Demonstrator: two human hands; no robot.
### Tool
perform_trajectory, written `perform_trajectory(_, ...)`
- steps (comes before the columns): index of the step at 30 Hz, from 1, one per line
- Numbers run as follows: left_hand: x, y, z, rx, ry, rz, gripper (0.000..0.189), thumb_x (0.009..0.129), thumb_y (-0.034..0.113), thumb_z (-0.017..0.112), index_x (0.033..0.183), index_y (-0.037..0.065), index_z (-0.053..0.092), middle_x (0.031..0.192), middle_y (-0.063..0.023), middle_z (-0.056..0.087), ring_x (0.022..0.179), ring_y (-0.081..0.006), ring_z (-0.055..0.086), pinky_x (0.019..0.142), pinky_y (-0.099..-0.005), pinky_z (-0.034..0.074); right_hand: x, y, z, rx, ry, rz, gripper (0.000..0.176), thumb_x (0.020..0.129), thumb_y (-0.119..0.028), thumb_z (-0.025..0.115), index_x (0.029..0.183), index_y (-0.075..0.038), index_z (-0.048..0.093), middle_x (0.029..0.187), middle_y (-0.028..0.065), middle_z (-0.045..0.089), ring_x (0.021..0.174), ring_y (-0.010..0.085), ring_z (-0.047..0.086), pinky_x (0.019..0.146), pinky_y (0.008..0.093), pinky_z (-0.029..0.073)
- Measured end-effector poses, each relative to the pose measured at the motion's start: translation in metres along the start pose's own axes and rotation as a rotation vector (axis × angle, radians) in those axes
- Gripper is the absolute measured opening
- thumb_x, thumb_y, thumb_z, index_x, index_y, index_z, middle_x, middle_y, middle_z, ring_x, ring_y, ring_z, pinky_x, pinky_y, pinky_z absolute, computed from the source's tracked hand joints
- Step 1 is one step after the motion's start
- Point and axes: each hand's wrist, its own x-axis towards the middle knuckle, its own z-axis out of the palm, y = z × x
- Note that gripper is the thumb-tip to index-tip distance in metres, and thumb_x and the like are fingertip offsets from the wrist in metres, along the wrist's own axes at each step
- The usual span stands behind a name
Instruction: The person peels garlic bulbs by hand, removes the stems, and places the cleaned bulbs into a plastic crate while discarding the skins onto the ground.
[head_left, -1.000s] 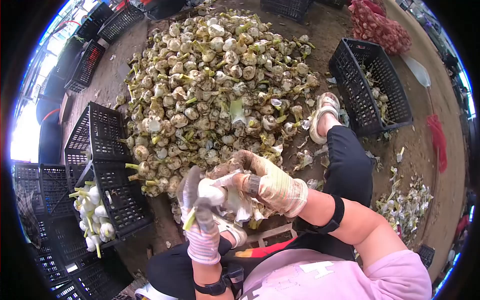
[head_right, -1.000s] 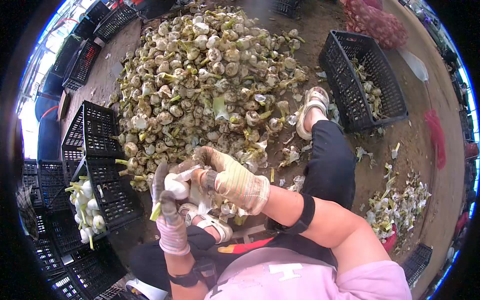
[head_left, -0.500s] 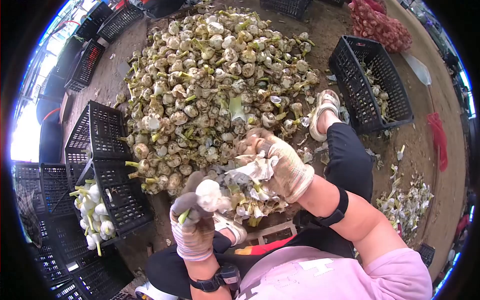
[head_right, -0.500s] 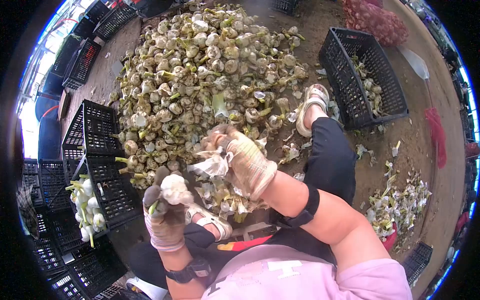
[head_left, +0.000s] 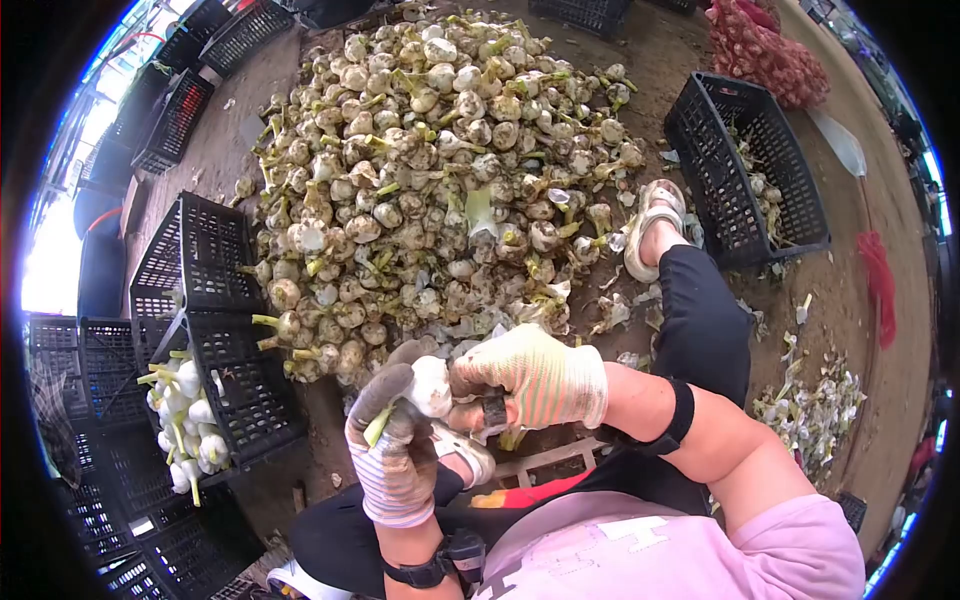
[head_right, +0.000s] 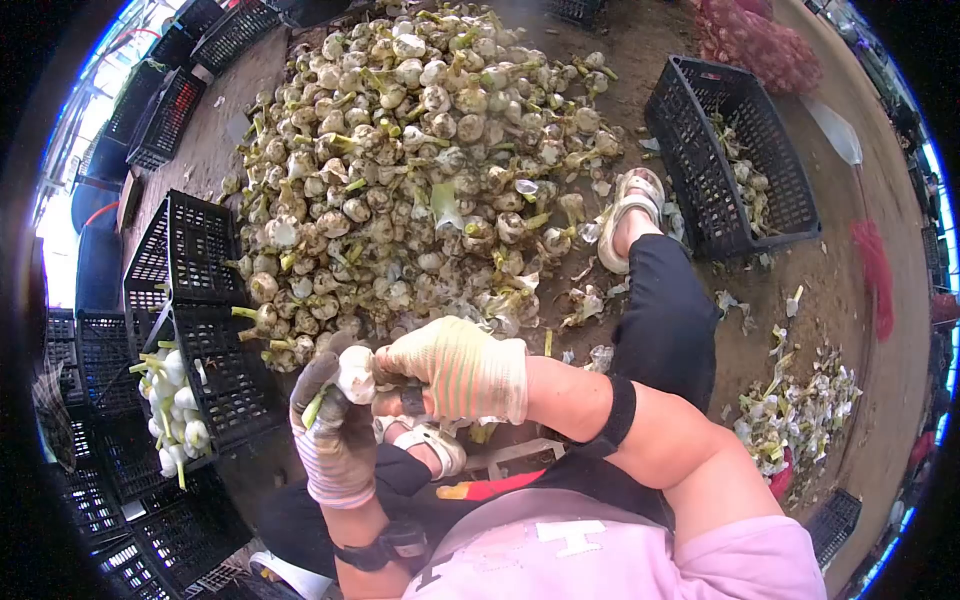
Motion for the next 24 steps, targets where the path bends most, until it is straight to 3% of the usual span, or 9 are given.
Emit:
perform_trajectory(1, -0.001, 0.001, 0.0, -0.108, -0.021, -0.079, 0.034, 0.072, 0.011, 0.075, 0.103, 0.003, 0.065, 0.122, -0.0198, 0.054, 0.106, -0.025, 0.058, 0.09, -0.0331, 0.048, -0.001, -0.002, -0.001, 0.001, -0.001, 0.003, 0.035, 0.071, -0.02, 0.073, 0.101, -0.009, 0.06, 0.07, 0.0062, 0.061, 0.062, 0.0171, 0.06, 0.057, 0.0303, 0.048)
perform_trajectory(3, -0.002, 0.001, 0.007, -0.16, -0.012, -0.092, 0.033, 0.07, 0.015, 0.077, 0.099, 0.004, 0.066, 0.121, -0.0204, 0.054, 0.103, -0.0269, 0.059, 0.083, -0.0316, 0.052, -0.002, -0.018, -0.009, 0.589, 0.013, 0.143, 0.032, 0.076, -0.021, 0.071, 0.101, -0.005, 0.058, 0.071, 0.0008, 0.061, 0.062, 0.0084, 0.056, 0.058, 0.0257, 0.047)
perform_trajectory(4, -0.003, 0.002, 0.01, -0.149, -0.006, -0.05, 0.032, 0.07, 0.015, 0.077, 0.098, 0.004, 0.066, 0.12, -0.021, 0.054, 0.102, -0.028, 0.06, 0.081, -0.0314, 0.053, -0.003, -0.031, -0.014, 0.826, -0.022, 0.375, 0.032, 0.079, -0.025, 0.07, 0.099, -0.003, 0.057, 0.072, -0.0028, 0.058, 0.064, 0.0034, 0.052, 0.059, 0.0221, 0.047)
perform_trajectory(7, -0.003, 0.009, 0.003, -0.117, 0.01, -0.018, 0.027, 0.07, 0.012, 0.076, 0.094, 0.004, 0.066, 0.118, -0.0215, 0.055, 0.101, -0.0305, 0.06, 0.08, -0.0336, 0.055, 0.0, -0.006, -0.002, 0.974, 0.2, 0.295, 0.029, 0.079, -0.025, 0.07, 0.095, -0.004, 0.057, 0.071, -0.0028, 0.056, 0.064, 0.0042, 0.053, 0.056, 0.0218, 0.047)
perform_trajectory(9, -0.005, 0.018, 0.005, -0.201, -0.055, -0.03, 0.025, 0.07, 0.011, 0.076, 0.092, 0.004, 0.066, 0.118, -0.0212, 0.055, 0.104, -0.0305, 0.058, 0.086, -0.0364, 0.053, 0.004, -0.002, -0.008, 0.877, 0.367, 0.37, 0.026, 0.079, -0.023, 0.07, 0.091, -0.004, 0.057, 0.07, -0.0027, 0.055, 0.062, 0.0055, 0.055, 0.048, 0.0224, 0.047)
perform_trajectory(11, -0.008, 0.016, 0.008, -0.132, -0.007, 0.055, 0.026, 0.07, 0.013, 0.076, 0.092, 0.004, 0.067, 0.117, -0.0199, 0.056, 0.104, -0.0298, 0.058, 0.088, -0.0384, 0.05, -0.001, -0.02, -0.016, 0.83, 0.303, 0.475, 0.025, 0.079, -0.024, 0.07, 0.087, -0.004, 0.058, 0.072, -0.0014, 0.058, 0.065, 0.0057, 0.056, 0.052, 0.0226, 0.048)
perform_trajectory(17, -0.007, 0.009, 0.019, 0.578, 0.047, 0.277, 0.026, 0.076, 0.018, 0.072, 0.097, 0.004, 0.068, 0.114, -0.0159, 0.058, 0.103, -0.0246, 0.057, 0.089, -0.0341, 0.045, -0.004, -0.012, -0.003, 0.344, 0.048, 0.222, 0.019, 0.073, -0.016, 0.073, 0.088, -0.007, 0.064, 0.064, 0.001, 0.059, 0.058, 0.0046, 0.053, 0.051, 0.0217, 0.044)
perform_trajectory(21, -0.007, 0.011, 0.023, 0.757, -0.028, 0.327, 0.026, 0.078, 0.022, 0.07, 0.097, 0.004, 0.068, 0.112, -0.015, 0.059, 0.104, -0.0245, 0.056, 0.087, -0.034, 0.045, -0.005, -0.006, 0.001, 0.394, 0.075, 0.202, 0.02, 0.073, -0.012, 0.069, 0.092, -0.009, 0.065, 0.06, -0.0004, 0.056, 0.052, 0.0049, 0.051, 0.046, 0.0226, 0.043)
perform_trajectory(24, -0.006, 0.008, 0.02, 0.764, -0.018, 0.321, 0.028, 0.077, 0.024, 0.07, 0.096, 0.003, 0.068, 0.111, -0.0156, 0.06, 0.103, -0.0253, 0.057, 0.087, -0.0346, 0.046, -0.006, 0.003, 0.004, 0.527, 0.014, 0.387, 0.022, 0.076, -0.01, 0.065, 0.098, -0.01, 0.064, 0.058, -0.0008, 0.054, 0.048, 0.0059, 0.05, 0.044, 0.024, 0.043)
